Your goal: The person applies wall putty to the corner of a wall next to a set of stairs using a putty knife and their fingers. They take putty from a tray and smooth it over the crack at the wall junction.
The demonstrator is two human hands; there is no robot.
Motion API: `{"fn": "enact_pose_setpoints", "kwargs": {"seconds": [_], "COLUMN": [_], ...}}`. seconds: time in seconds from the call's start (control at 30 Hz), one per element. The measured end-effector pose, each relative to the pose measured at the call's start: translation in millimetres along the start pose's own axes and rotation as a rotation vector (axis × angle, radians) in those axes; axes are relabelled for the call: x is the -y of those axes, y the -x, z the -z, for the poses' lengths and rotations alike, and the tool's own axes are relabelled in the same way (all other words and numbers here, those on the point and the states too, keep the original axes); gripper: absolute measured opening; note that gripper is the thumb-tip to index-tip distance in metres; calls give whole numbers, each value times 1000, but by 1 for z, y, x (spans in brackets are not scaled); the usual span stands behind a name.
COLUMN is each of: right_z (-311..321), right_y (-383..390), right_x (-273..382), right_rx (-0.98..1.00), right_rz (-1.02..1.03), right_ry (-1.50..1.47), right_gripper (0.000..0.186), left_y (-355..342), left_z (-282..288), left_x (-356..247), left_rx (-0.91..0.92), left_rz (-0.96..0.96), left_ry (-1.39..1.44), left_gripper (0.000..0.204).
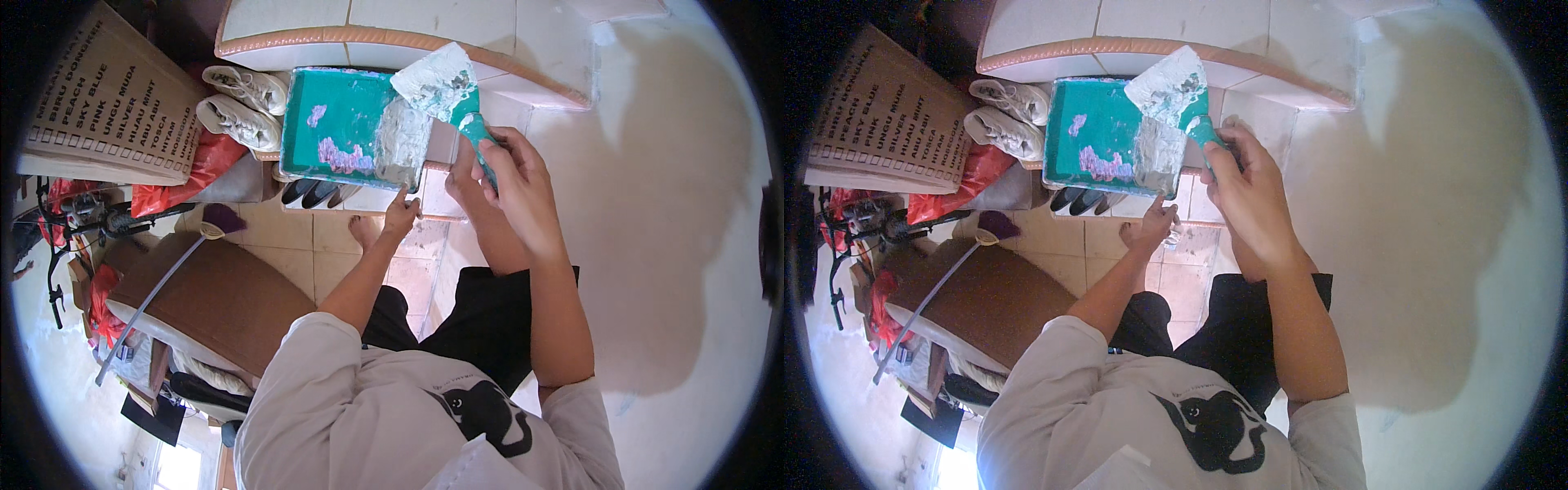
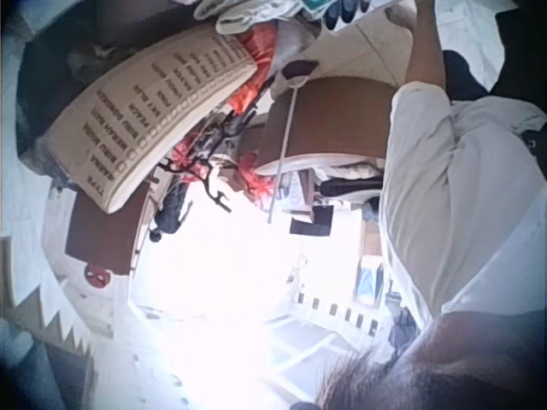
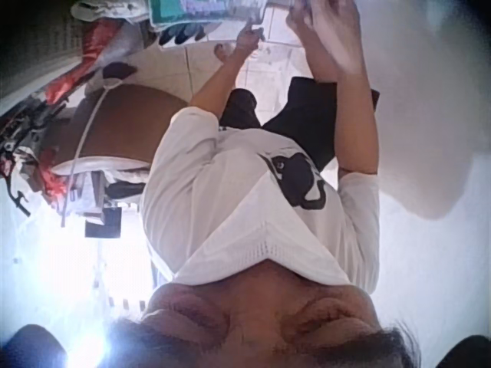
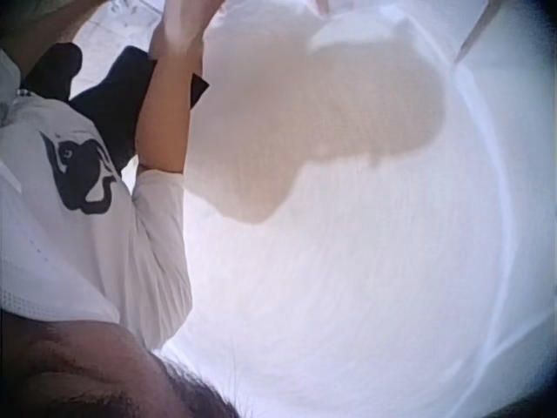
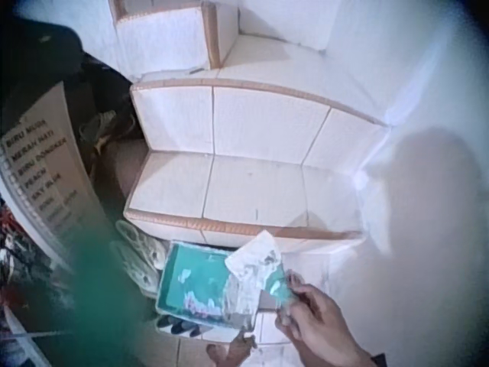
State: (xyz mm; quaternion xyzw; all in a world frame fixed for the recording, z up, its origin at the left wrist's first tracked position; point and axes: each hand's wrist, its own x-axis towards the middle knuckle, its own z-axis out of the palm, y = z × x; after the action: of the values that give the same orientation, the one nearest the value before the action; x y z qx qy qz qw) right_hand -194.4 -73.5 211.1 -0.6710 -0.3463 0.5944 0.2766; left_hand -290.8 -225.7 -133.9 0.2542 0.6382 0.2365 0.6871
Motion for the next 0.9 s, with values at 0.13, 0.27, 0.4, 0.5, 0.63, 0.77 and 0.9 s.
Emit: {"fn": "enact_pose_setpoints", "kwargs": {"seconds": [0.13,0.27,0.4,0.5,0.63,0.77,0.9], "right_z": [-2,-5,-3,-5,-12,-13,-14], "right_y": [-4,-5,-1,1,2,2,1], "right_x": [-3,-12,-7,-5,-6,-5,0], "right_rx": [33,3,-11,-6,-12,-14,13], "right_rz": [16,49,21,26,60,68,59], "right_ry": [63,111,98,102,113,101,88], "right_gripper": [30,22,26,28,23,23,26], "left_y": [-13,-11,3,5,8,11,9], "left_z": [-3,-6,-14,-16,-17,-18,-15], "left_x": [18,8,-14,-6,5,-1,-1], "left_rx": [-63,-156,-202,-278,-331,-259,-234], "left_rz": [-45,-127,-91,-247,-368,-346,-331], "left_ry": [-44,-151,-286,-382,-479,-427,-321], "left_gripper": [63,60,57,58,58,52,49]}}
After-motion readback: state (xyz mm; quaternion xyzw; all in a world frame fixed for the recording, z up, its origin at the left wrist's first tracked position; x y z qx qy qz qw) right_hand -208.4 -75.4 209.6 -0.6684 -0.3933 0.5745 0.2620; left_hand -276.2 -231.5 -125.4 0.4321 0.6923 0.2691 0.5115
